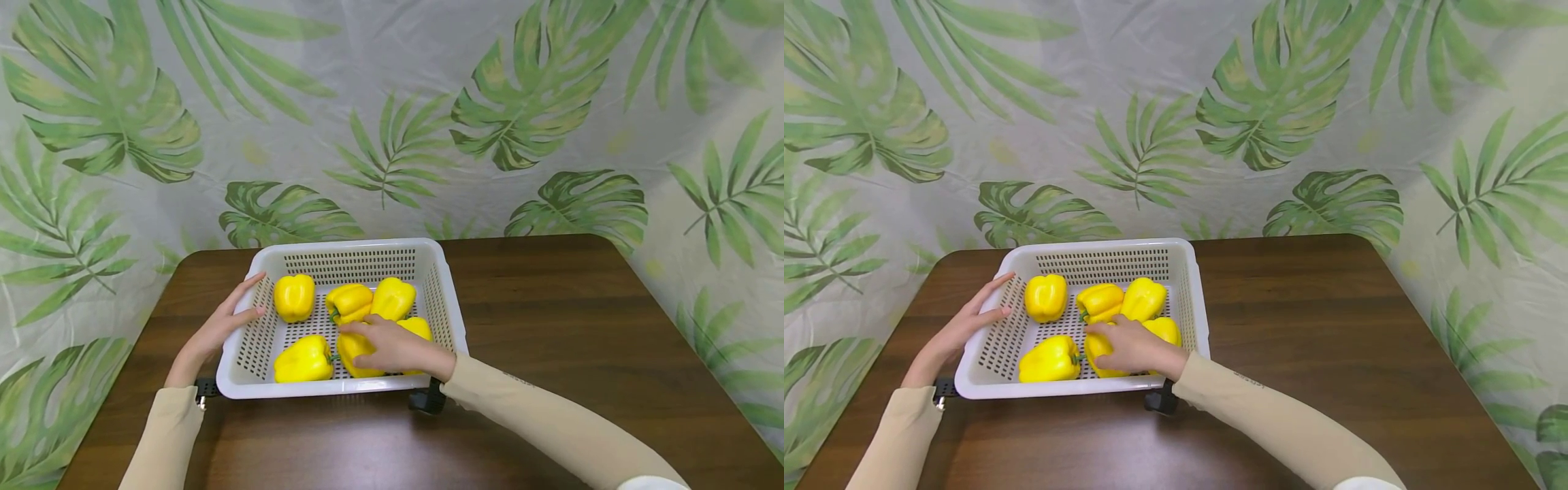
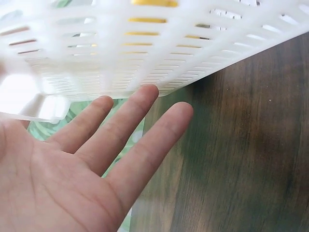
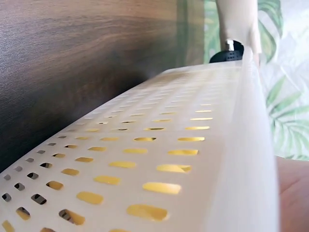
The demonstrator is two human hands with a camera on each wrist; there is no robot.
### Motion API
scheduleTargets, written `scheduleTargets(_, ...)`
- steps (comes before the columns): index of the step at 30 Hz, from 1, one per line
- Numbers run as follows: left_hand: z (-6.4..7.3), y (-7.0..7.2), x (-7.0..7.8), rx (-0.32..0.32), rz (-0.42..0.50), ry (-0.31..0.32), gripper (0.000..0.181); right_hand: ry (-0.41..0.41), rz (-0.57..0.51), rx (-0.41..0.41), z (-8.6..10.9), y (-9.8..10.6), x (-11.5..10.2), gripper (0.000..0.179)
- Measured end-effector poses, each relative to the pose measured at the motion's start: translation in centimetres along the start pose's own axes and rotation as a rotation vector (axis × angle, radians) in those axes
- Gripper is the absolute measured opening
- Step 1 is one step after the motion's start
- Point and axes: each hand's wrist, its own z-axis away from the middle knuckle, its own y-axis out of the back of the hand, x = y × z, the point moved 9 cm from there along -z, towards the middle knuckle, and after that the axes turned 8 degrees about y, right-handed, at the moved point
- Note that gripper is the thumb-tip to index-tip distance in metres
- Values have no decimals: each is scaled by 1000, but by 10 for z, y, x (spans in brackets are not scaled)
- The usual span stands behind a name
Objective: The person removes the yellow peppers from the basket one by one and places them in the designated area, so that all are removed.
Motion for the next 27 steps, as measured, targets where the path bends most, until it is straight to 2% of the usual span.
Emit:
scheduleTargets(6,-2,0,0,-2,7,-11,67,11,59,-16,-1,-1,-1,54)
scheduleTargets(13,-3,0,-2,6,6,-13,67,48,92,33,-3,1,-3,53)
scheduleTargets(19,-1,0,-3,7,17,-7,68,59,44,90,-3,4,-1,52)
scheduleTargets(27,0,0,-2,7,28,-9,68,88,-16,119,-2,5,-1,44)
